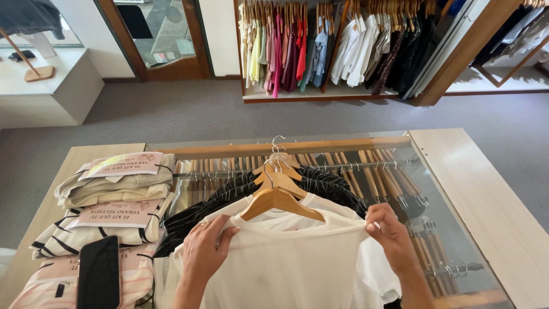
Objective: Hanging various garments onto wooden hangers on a display table in a retail environment
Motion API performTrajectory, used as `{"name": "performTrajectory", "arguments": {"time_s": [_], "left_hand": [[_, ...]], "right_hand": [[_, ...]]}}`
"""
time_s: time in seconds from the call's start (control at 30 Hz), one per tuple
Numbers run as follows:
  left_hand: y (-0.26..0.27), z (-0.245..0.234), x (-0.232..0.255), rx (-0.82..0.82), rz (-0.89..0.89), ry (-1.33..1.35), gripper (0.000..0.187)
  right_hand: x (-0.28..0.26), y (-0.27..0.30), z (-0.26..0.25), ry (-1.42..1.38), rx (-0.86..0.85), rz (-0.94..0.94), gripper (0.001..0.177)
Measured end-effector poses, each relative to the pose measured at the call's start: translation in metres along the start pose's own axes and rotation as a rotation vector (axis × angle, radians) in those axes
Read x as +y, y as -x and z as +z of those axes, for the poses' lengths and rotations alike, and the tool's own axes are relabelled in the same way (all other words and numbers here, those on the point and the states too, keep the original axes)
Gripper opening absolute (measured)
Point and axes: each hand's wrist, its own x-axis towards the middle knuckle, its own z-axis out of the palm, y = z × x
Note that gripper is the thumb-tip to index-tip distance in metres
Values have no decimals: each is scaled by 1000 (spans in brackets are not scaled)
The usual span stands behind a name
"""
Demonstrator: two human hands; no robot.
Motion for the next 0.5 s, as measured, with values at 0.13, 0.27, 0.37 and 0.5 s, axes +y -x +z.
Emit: {"name": "performTrajectory", "arguments": {"time_s": [0.13, 0.27, 0.37, 0.5], "left_hand": [[-2, -4, -3, -60, -111, 66, 30], [-8, -8, -16, 33, -59, 72, 32], [-9, -20, -16, 46, -94, -4, 29], [0, -17, -21, 59, -146, -6, 28]], "right_hand": [[-15, -5, -10, 381, -165, 397, 44], [7, -5, -32, 547, -307, 793, 27], [33, 5, -79, 789, -303, 816, 41], [23, 17, -134, 831, -249, 905, 48]]}}
